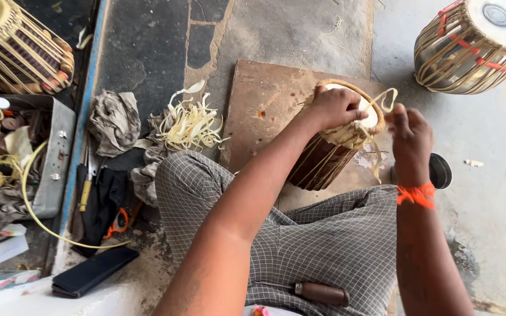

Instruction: The person sits on the floor and repairs a small drum by threading a white strip through the rim using a metal tool. They repeatedly pull the strip through holes in the drum's edge and tighten it to secure the drumhead.

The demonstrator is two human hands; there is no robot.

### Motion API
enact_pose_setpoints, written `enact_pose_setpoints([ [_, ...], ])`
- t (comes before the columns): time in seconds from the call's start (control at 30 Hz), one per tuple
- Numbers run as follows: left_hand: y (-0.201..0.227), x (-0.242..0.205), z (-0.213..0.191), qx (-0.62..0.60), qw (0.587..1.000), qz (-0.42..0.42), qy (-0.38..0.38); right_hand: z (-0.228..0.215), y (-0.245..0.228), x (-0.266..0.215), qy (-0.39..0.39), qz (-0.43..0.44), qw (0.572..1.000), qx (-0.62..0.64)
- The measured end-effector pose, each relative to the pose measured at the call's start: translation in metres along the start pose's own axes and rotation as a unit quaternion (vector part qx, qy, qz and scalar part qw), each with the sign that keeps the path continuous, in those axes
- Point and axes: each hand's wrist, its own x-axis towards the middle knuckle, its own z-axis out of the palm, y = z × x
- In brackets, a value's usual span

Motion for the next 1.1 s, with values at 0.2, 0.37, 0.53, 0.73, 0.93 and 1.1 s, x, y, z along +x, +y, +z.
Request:
enact_pose_setpoints([
  [0.2, -0.007, 0.007, 0.005, -0.013, 1.000, -0.012, 0.003, 0.004, 0.001, -0.016, -0.123, 0.177, 0.958, 0.190],
  [0.37, 0.000, -0.016, -0.007, -0.024, 0.998, 0.027, -0.060, 0.008, -0.016, -0.022, -0.151, 0.172, 0.963, 0.145],
  [0.53, 0.018, -0.096, -0.017, 0.021, 0.987, 0.158, -0.013, 0.006, -0.031, -0.076, -0.141, 0.243, 0.949, 0.141],
  [0.73, 0.033, -0.181, -0.027, 0.056, 0.975, 0.200, 0.085, 0.023, -0.043, -0.151, -0.173, 0.254, 0.922, 0.235],
  [0.93, 0.040, -0.177, -0.034, 0.046, 0.980, 0.182, 0.073, 0.025, -0.019, -0.159, -0.165, 0.250, 0.891, 0.341],
  [1.1, 0.034, -0.178, -0.036, 0.039, 0.980, 0.184, 0.069, 0.025, 0.006, -0.174, -0.206, 0.314, 0.811, 0.449],
])
